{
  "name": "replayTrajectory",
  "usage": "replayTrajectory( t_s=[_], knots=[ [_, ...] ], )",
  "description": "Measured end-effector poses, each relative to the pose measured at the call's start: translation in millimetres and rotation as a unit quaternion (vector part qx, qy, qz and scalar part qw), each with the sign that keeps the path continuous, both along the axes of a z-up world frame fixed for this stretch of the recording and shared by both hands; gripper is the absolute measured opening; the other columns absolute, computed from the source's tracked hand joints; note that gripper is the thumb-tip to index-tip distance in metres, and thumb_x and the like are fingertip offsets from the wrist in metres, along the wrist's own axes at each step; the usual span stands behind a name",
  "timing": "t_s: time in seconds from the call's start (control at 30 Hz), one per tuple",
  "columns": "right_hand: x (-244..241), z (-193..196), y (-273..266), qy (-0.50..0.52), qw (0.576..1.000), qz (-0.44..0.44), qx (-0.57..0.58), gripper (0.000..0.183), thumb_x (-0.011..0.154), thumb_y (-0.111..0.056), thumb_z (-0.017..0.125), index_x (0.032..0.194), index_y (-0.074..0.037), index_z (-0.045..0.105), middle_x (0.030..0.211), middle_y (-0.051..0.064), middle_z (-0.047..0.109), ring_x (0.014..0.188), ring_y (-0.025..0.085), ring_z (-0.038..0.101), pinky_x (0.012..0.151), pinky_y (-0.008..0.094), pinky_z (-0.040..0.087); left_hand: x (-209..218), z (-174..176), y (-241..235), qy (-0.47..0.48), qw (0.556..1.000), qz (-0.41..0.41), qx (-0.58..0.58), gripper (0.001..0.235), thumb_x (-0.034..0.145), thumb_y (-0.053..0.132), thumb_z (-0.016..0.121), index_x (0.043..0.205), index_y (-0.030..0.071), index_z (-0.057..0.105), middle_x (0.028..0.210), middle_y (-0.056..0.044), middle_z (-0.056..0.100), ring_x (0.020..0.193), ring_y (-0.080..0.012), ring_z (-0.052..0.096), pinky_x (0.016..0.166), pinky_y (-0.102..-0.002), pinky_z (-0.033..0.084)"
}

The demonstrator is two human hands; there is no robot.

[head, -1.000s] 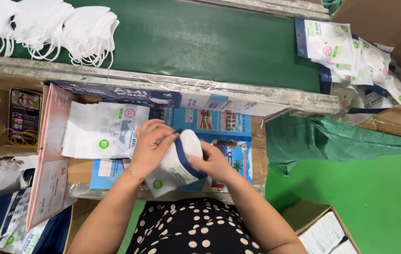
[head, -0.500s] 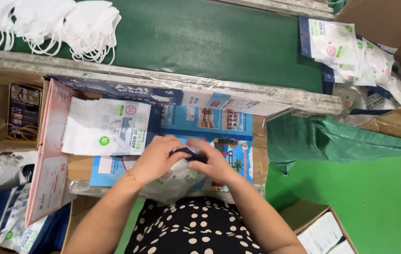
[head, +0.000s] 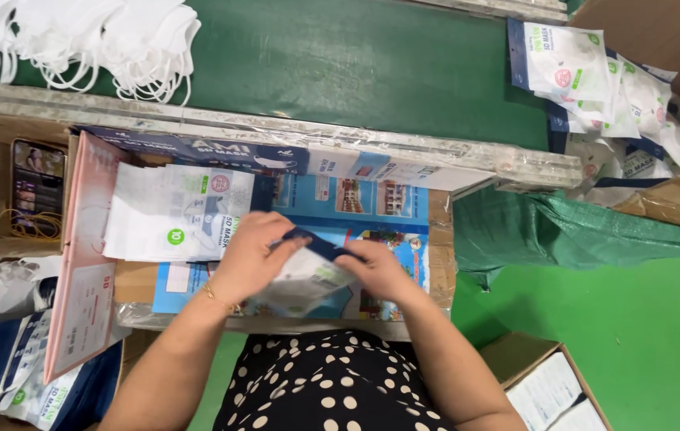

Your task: The recorder is picking up individual face masks from a conveyor belt and putting them into plastic packaging sleeves.

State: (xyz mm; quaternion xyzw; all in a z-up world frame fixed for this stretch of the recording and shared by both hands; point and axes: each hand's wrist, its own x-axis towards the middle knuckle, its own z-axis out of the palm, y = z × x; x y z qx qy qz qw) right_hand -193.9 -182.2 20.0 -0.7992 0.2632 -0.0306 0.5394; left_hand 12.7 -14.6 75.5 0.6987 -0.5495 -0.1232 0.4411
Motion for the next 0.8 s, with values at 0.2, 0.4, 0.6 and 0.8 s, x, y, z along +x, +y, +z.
replayTrajectory(
  t_s=[0.2,0.4,0.6,0.8],
  knots=[
    [-9.7,23.2,-36.9,-0.228,0.888,-0.347,0.198,0.025,0.104,-0.027,0.053,0.109,-0.006,0.064,0.096,0.004,0.067,0.081,0.016,0.064,0.072,0.034,0.052,113.9,13.8,-31.0,-0.184,0.966,0.173,-0.059,0.040,0.093,0.020,0.071,0.127,0.002,0.059,0.131,-0.019,0.060,0.128,-0.0432,0.047,0.108,-0.058,0.027],
    [-21.0,-23.2,-34.8,-0.255,0.862,-0.308,0.313,0.036,0.104,-0.027,0.051,0.132,-0.005,0.057,0.118,0.008,0.066,0.093,0.020,0.068,0.083,0.034,0.055,264.7,-17.3,-71.3,-0.443,0.826,0.339,0.077,0.078,0.073,0.036,0.073,0.138,-0.005,0.056,0.138,-0.028,0.057,0.148,-0.0492,0.025,0.110,-0.072,0.005],
    [-29.6,-12.9,-28.6,-0.216,0.936,-0.211,0.183,0.035,0.105,-0.017,0.063,0.133,0.004,0.061,0.122,0.014,0.069,0.107,0.021,0.065,0.096,0.035,0.053,225.1,33.1,-73.6,-0.100,0.971,0.198,0.095,0.032,0.097,0.013,0.068,0.127,0.003,0.067,0.116,-0.014,0.073,0.121,-0.0276,0.058,0.102,-0.049,0.043],
    [26.8,79.9,-23.7,-0.342,0.925,-0.115,0.120,0.086,0.088,-0.023,0.084,0.154,-0.011,0.030,0.150,0.006,0.045,0.138,0.020,0.047,0.112,0.036,0.042,64.3,-19.9,-60.5,0.336,0.935,-0.105,0.039,0.040,0.094,0.013,0.072,0.132,0.004,0.066,0.120,-0.005,0.074,0.109,-0.0132,0.067,0.098,-0.033,0.056]
  ],
)
